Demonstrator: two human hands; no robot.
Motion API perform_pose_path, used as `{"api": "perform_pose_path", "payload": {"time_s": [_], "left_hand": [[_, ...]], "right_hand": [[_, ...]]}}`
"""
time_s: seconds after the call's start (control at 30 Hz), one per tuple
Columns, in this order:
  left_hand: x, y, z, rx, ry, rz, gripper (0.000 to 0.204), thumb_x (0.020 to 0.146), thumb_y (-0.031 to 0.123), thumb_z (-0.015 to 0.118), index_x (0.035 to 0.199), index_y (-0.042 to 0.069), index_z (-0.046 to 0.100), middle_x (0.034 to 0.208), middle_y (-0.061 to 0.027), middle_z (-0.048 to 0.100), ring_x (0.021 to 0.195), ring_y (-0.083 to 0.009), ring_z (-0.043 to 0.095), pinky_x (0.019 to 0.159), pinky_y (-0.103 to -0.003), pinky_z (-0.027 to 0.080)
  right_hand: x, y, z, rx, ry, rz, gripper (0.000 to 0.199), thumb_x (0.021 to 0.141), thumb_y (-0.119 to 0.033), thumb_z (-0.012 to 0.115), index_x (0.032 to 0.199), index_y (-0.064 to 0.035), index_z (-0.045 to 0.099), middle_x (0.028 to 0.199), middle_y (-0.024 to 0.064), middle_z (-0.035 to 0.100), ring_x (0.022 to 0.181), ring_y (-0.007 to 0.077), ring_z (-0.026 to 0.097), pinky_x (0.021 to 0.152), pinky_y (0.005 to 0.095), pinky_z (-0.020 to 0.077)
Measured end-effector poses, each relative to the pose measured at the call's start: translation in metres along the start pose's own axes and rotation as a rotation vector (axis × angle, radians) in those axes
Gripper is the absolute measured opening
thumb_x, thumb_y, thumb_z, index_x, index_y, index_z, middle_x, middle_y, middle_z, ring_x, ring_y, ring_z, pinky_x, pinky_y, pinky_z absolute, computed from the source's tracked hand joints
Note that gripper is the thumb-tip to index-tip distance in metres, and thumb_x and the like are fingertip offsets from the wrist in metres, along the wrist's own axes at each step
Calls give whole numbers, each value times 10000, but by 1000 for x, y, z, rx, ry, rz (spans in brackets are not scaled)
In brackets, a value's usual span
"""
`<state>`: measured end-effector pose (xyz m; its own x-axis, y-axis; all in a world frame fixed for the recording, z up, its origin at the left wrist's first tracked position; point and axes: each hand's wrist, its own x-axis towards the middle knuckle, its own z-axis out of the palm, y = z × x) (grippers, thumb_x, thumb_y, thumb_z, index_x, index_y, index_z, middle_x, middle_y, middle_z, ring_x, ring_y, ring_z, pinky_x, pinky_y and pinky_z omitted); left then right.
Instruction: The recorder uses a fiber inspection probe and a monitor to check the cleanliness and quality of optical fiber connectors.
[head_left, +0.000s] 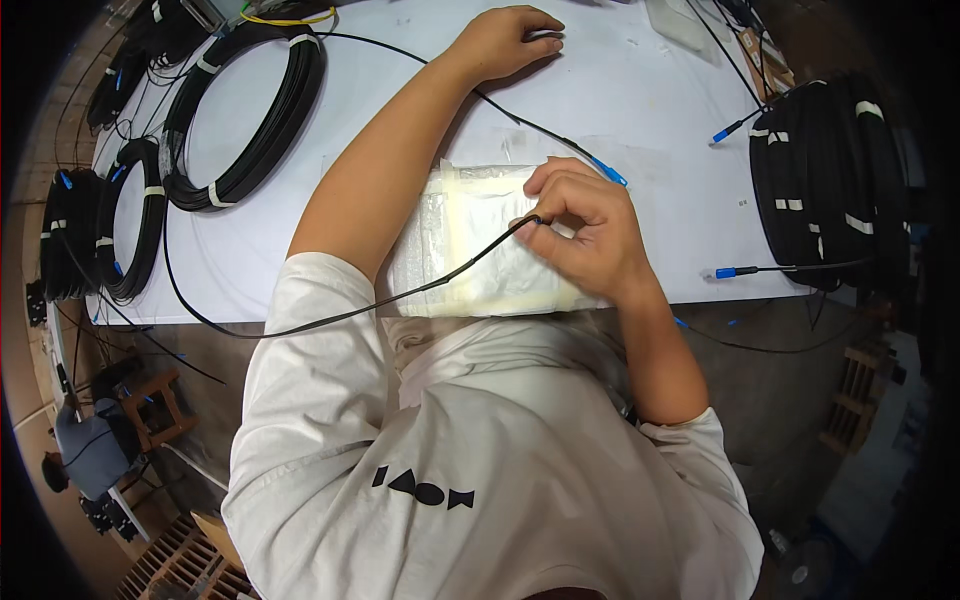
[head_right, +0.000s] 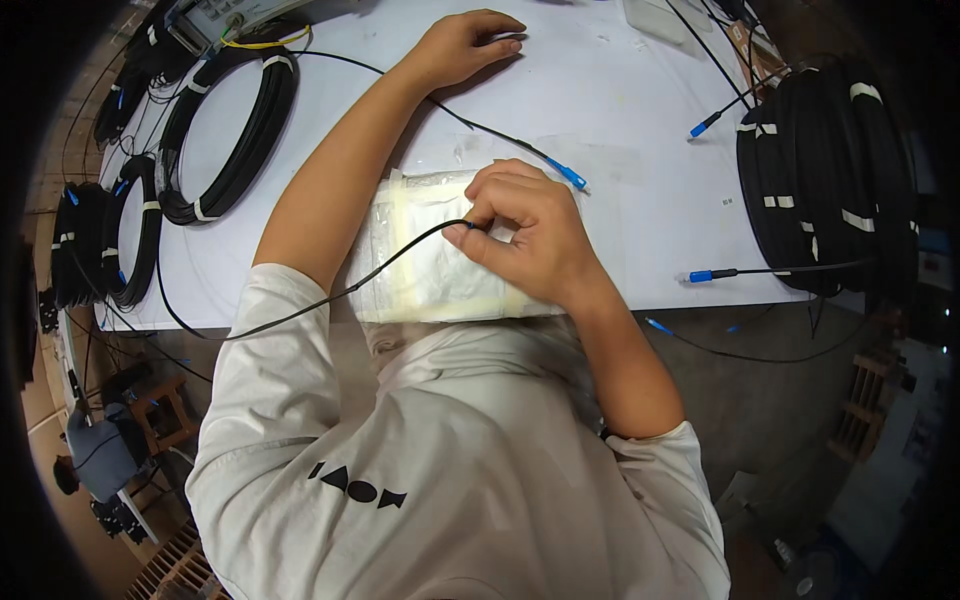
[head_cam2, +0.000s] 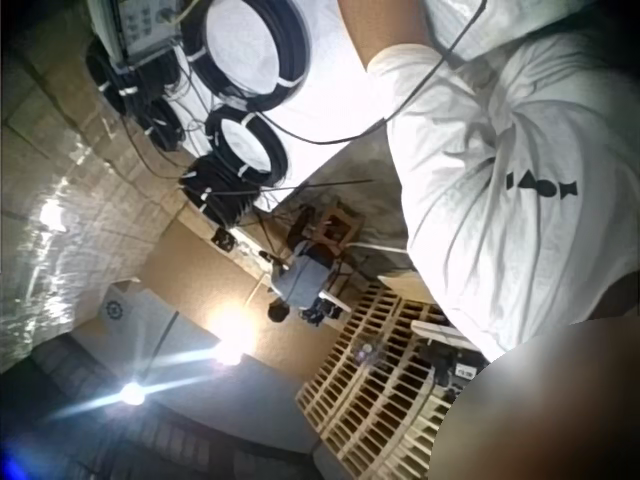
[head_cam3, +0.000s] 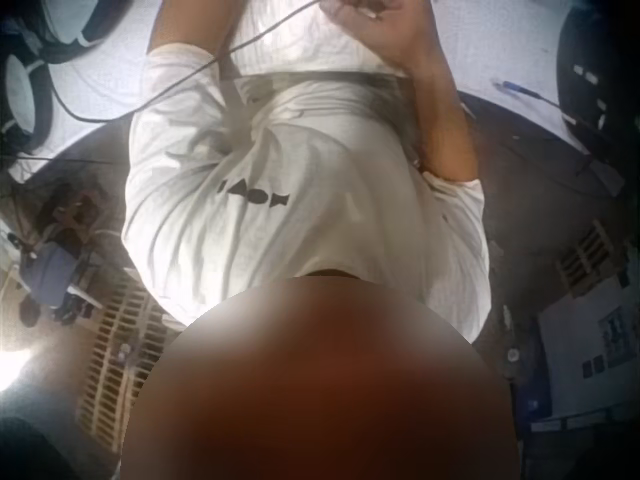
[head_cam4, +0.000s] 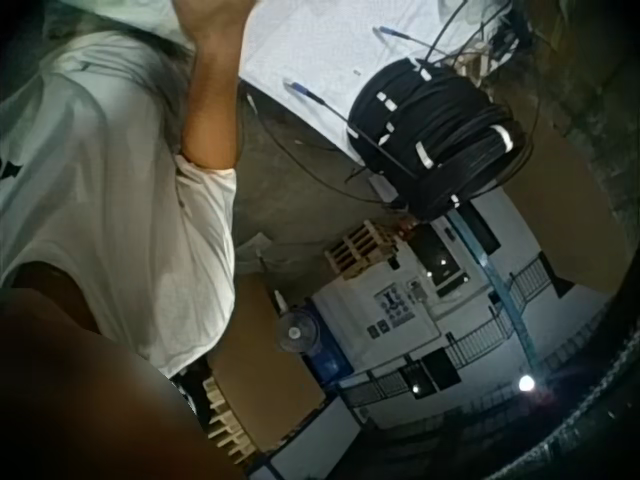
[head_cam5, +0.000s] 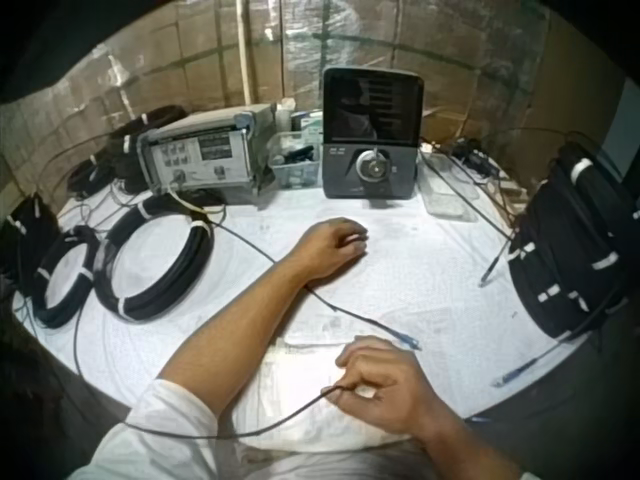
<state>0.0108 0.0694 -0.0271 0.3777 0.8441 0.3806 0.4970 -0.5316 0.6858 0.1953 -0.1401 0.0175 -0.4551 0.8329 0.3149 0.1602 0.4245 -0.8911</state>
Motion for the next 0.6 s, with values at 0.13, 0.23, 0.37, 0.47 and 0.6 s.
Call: {"api": "perform_pose_path", "payload": {"time_s": [0.13,0.23,0.37,0.47,0.6], "left_hand": [[-5,21,-7,44,-27,30,421,909,217,750,1283,32,696,1136,-187,740,1043,-321,719,925,-379,561],[-12,36,-9,164,64,16,314,912,194,753,1162,5,744,1165,-176,736,1060,-319,713,943,-385,556],[8,14,-9,-1,-6,15,358,921,188,743,1237,21,715,1132,-164,739,1009,-302,709,915,-379,556],[5,-2,-7,24,-15,40,387,942,236,742,1285,58,709,1129,-129,749,995,-259,712,916,-355,554],[8,2,0,26,-21,30,359,937,267,762,1239,74,733,1166,-105,753,986,-240,712,905,-348,555]], "right_hand": [[-1,4,2,14,83,-54,250,792,-92,856,747,-9,625,829,113,662,827,206,632,639,314,468],[1,2,-3,-40,-35,-74,272,786,-116,872,739,-17,623,847,123,679,845,219,651,677,323,497],[7,8,-2,-57,68,-167,271,779,-106,864,732,-16,613,809,95,660,801,220,621,647,328,474],[9,-1,-2,-81,-16,-69,286,779,-119,873,736,-16,610,829,104,676,833,225,648,697,327,499],[10,2,-11,21,56,-92,217,782,-85,872,802,-8,670,844,101,688,859,214,657,781,317,522]]}}
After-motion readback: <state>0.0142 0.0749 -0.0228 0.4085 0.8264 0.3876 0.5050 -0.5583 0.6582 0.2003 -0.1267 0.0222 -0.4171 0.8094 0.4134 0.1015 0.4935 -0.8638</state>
